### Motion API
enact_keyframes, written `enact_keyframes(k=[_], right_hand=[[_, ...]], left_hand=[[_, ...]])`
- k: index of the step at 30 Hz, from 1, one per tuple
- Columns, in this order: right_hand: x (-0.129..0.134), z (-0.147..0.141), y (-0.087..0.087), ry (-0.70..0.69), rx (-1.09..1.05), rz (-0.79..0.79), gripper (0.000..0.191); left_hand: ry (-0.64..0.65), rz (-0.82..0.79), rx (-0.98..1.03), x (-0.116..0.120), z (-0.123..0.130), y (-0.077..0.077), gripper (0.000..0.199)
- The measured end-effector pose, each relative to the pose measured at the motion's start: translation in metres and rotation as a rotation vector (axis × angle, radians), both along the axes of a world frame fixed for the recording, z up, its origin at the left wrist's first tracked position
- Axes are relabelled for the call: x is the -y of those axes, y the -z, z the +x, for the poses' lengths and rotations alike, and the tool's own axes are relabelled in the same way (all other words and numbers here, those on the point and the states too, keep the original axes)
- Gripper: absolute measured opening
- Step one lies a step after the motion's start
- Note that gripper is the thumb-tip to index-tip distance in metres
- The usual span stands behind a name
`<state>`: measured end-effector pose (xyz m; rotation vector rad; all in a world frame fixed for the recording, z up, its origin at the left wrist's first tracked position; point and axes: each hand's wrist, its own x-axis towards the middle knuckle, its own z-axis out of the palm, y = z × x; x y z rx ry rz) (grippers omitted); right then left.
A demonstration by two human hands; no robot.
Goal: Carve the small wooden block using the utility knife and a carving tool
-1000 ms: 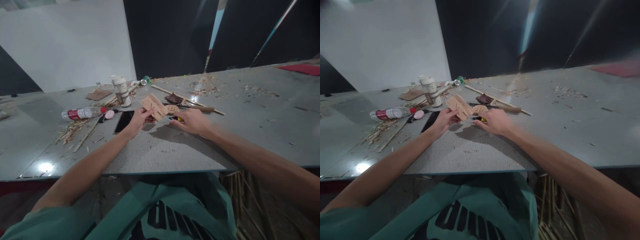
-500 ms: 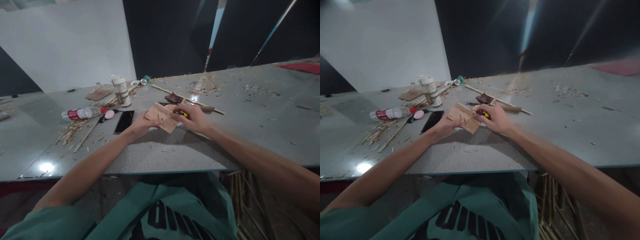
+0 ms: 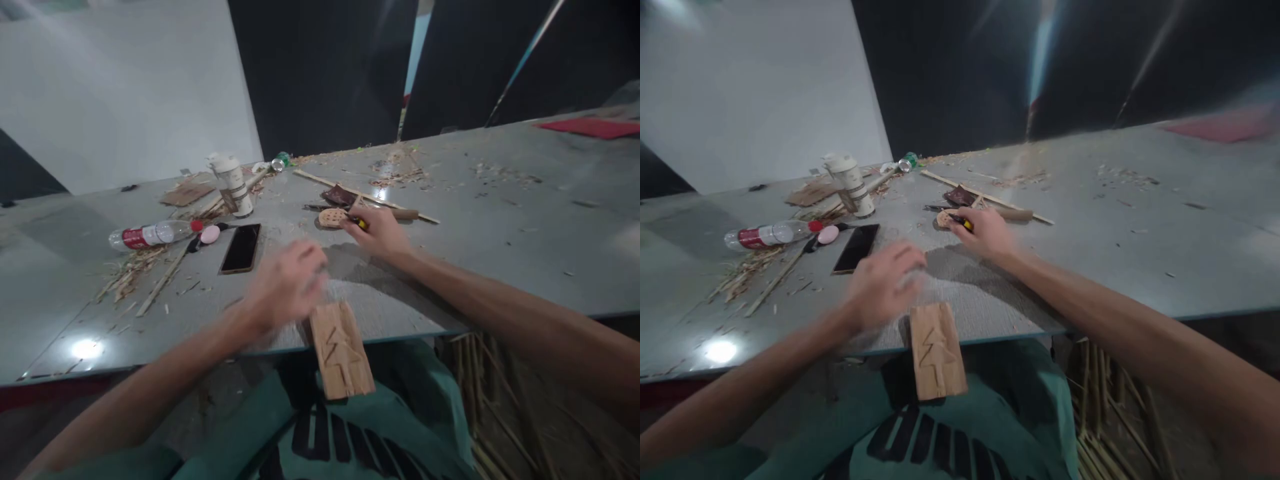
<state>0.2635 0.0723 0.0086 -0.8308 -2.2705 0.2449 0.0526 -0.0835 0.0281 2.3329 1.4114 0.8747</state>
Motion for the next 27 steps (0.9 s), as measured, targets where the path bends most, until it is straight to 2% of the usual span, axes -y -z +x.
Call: enact_keyframes(k=[2, 3, 5, 9, 12, 14, 17, 19, 21, 24, 27], right_hand=[[-0.005, 0.001, 0.003, 0.04, -0.014, -0.005, 0.038], [-0.007, 0.001, 0.004, 0.048, -0.016, -0.008, 0.039], [-0.008, 0.002, 0.005, 0.044, -0.01, -0.01, 0.041], [-0.004, 0.0, 0.004, 0.019, 0.006, 0.001, 0.039], [-0.003, 0.0, 0.004, 0.015, 0.013, 0.007, 0.039], [-0.003, 0.0, 0.005, 0.017, 0.019, 0.008, 0.038], [-0.004, -0.001, 0.004, 0.027, 0.035, 0.001, 0.038], [-0.003, -0.001, 0.003, 0.032, 0.044, -0.007, 0.038], [-0.002, -0.001, 0.002, 0.021, 0.053, -0.014, 0.039], [0.0, 0.0, 0.0, -0.027, 0.058, -0.025, 0.041], [0.002, -0.001, -0.001, -0.101, 0.047, -0.049, 0.04]], left_hand=[[0.393, 0.005, -0.238, 0.026, 0.01, 0.003, 0.032], [0.486, -0.002, -0.318, 0.034, 0.014, 0.006, 0.036], [0.542, 0.013, -0.405, 0.04, 0.018, 0.015, 0.043], [0.495, 0.044, -0.466, 0.036, 0.017, 0.03, 0.043], [0.417, 0.002, -0.383, 0.036, 0.008, 0.032, 0.042], [0.297, -0.057, -0.229, 0.037, -0.001, 0.03, 0.038], [0.001, -0.098, -0.029, 0.031, -0.022, 0.022, 0.026], [-0.205, -0.051, -0.022, 0.022, -0.038, 0.016, 0.024], [-0.335, -0.045, -0.012, 0.011, -0.052, 0.011, 0.021], [-0.41, -0.079, 0.146, -0.001, -0.062, 0.005, 0.03], [-0.421, -0.104, 0.391, -0.006, -0.056, -0.002, 0.033]])
